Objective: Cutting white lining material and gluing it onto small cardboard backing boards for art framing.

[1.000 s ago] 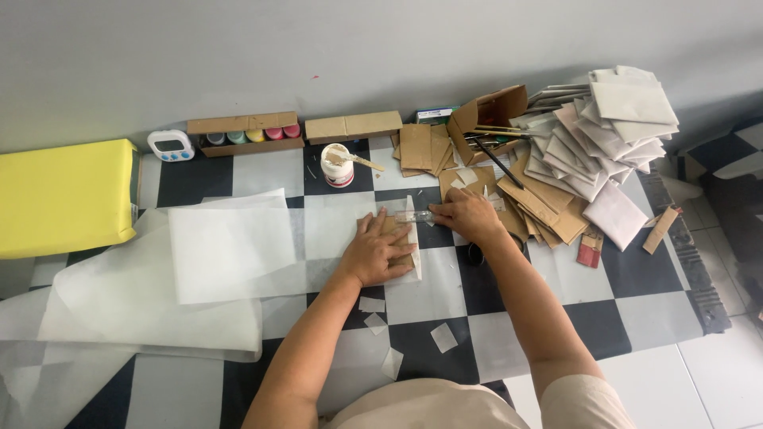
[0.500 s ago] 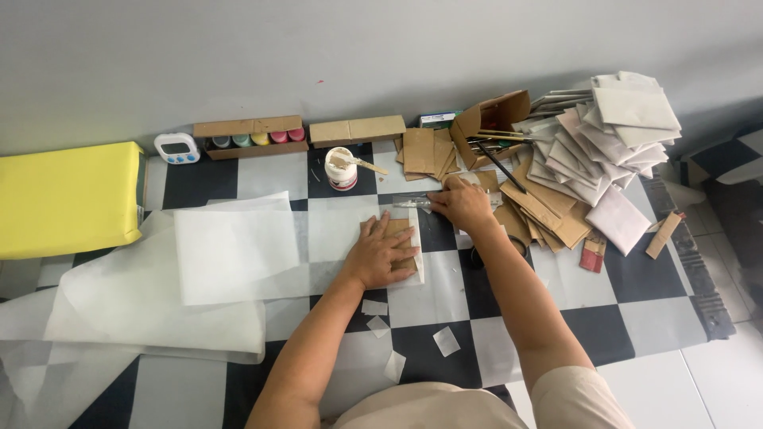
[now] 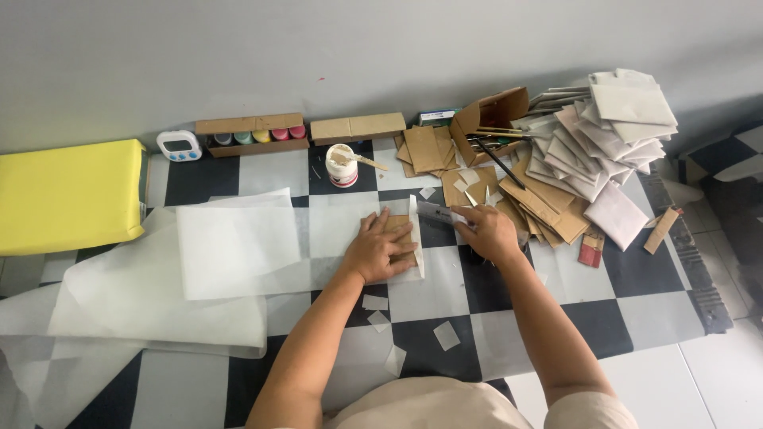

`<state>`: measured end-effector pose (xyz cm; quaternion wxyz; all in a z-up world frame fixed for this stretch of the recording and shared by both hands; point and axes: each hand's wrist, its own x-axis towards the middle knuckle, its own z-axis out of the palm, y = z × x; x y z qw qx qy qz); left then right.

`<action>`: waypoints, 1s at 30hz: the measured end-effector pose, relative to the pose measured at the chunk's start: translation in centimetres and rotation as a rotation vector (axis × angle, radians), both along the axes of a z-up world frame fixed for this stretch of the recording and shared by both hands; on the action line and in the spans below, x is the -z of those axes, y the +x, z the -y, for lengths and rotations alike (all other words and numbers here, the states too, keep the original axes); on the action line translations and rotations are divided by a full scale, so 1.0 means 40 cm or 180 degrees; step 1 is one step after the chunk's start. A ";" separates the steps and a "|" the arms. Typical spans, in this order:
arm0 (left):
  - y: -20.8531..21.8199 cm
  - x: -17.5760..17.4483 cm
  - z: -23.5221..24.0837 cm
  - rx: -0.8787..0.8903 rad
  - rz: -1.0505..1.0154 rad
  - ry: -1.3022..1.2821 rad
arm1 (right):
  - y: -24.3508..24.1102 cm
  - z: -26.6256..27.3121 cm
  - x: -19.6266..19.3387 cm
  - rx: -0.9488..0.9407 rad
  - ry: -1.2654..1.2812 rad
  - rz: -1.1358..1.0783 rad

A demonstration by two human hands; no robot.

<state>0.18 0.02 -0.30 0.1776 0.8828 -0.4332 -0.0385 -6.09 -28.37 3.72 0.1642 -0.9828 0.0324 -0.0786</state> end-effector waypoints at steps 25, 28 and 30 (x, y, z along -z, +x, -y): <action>0.005 -0.030 0.006 -0.0118 -0.0151 0.0575 | -0.130 -0.052 0.077 -0.0811 -0.0301 0.0878; 0.007 -0.026 0.005 -0.0160 -0.0183 0.0526 | -0.135 -0.054 0.078 -0.0876 -0.0267 0.0922; 0.011 -0.027 0.006 -0.0147 -0.0207 0.0502 | -0.137 -0.053 0.079 -0.0920 -0.0183 0.0954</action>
